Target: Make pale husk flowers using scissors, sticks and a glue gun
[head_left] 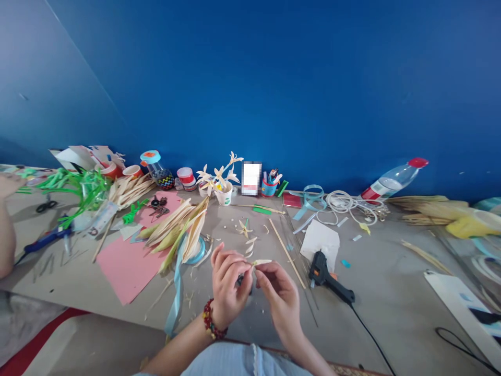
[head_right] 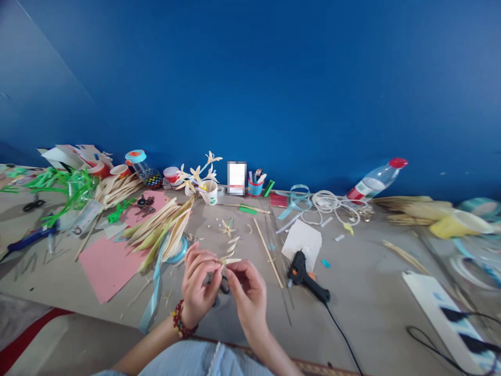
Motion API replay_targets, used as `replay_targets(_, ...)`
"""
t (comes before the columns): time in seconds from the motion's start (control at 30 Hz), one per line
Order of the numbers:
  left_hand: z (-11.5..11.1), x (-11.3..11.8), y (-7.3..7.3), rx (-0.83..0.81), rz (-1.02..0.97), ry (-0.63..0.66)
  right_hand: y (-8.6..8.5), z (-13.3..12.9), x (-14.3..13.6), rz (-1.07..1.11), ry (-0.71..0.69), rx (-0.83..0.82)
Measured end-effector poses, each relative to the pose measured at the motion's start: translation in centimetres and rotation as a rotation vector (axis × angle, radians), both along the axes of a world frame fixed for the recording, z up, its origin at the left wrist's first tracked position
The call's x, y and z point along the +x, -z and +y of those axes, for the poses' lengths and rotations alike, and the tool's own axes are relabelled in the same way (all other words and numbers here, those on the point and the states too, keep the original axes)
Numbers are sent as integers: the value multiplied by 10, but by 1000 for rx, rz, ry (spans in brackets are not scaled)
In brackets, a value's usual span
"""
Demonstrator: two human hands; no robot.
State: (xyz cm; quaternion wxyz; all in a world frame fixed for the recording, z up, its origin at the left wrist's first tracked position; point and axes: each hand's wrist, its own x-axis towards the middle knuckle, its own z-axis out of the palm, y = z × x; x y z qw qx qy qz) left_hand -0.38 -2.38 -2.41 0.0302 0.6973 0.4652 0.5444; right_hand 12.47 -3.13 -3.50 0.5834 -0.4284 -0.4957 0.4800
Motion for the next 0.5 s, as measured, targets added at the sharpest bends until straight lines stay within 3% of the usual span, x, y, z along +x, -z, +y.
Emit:
replay_targets(0.1, 1, 0, 2, -75, -128, 91, 2, 0, 0, -31, -6, 0)
replay_targets(0.3, 10, -14, 19, -456, -752, 342, 9, 8, 19, -246, 45, 86)
replay_targets(0.5, 14, -46, 25, -392, -887, 460, 22, 32, 50, -686, -81, 126)
